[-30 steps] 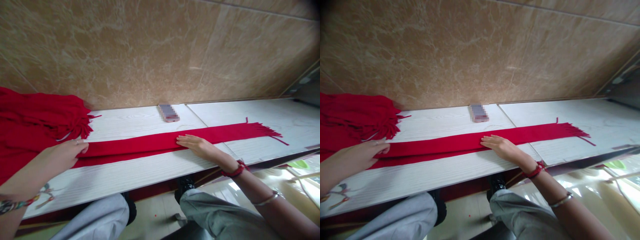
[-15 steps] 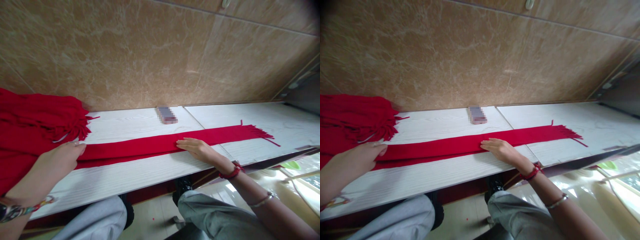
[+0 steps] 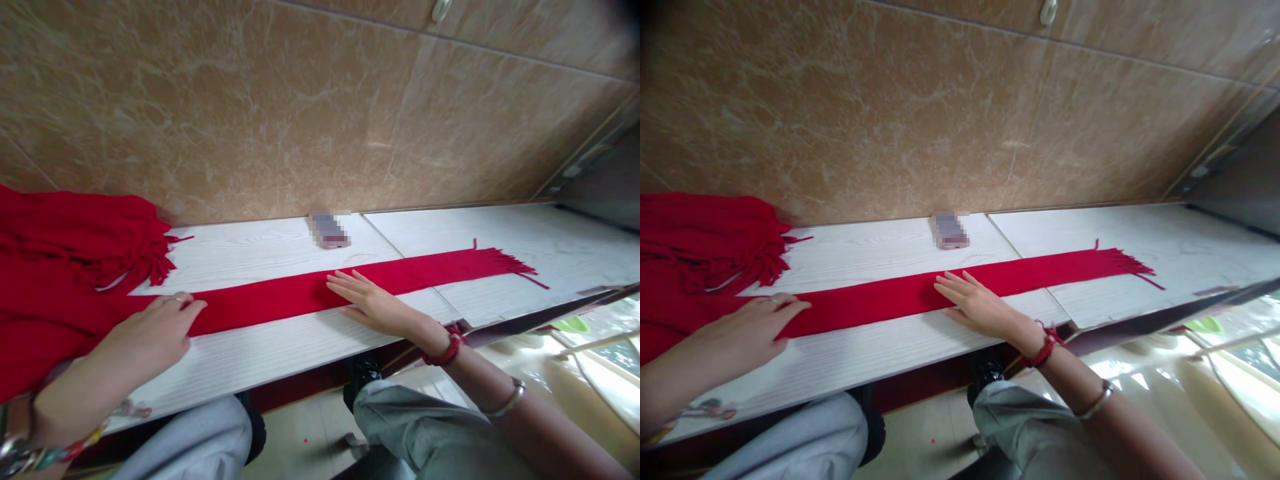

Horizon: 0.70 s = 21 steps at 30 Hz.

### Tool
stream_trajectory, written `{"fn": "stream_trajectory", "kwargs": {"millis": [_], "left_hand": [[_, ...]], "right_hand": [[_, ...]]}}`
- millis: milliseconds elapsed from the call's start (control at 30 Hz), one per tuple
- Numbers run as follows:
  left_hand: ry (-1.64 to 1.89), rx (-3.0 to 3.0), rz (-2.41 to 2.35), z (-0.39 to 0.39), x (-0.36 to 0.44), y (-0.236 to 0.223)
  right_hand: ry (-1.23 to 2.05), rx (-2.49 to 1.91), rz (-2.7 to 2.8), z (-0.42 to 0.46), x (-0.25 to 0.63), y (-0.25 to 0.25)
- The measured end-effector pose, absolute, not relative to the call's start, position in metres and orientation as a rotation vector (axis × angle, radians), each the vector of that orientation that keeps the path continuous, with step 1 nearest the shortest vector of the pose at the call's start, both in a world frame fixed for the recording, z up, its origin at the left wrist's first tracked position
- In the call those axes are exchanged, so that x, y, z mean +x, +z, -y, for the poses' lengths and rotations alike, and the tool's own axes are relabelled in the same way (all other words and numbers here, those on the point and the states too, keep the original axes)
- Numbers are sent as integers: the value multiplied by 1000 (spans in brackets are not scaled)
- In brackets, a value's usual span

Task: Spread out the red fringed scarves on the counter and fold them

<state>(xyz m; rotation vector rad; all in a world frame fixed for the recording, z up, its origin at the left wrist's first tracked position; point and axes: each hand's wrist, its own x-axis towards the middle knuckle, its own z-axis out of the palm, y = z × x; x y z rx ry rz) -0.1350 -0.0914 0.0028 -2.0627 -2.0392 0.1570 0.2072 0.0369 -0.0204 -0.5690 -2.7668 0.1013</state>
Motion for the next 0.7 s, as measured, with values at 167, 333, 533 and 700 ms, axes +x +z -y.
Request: {"fn": "stream_trajectory", "kwargs": {"millis": [167, 333, 533, 700], "left_hand": [[1, -2349, 1786, 47, -61, 0], [-71, -2365, 1780, 27, -39, -31], [-119, -2344, 1769, 32, -51, -45], [-74, -2348, 1789, 29, -52, -46]], "right_hand": [[86, -718, 2767, -26, 158, -19], [87, -818, 2791, -34, 147, -28], [88, -999, 2782, -48, 190, -34], [97, -1271, 2702, -72, 250, -42]]}}
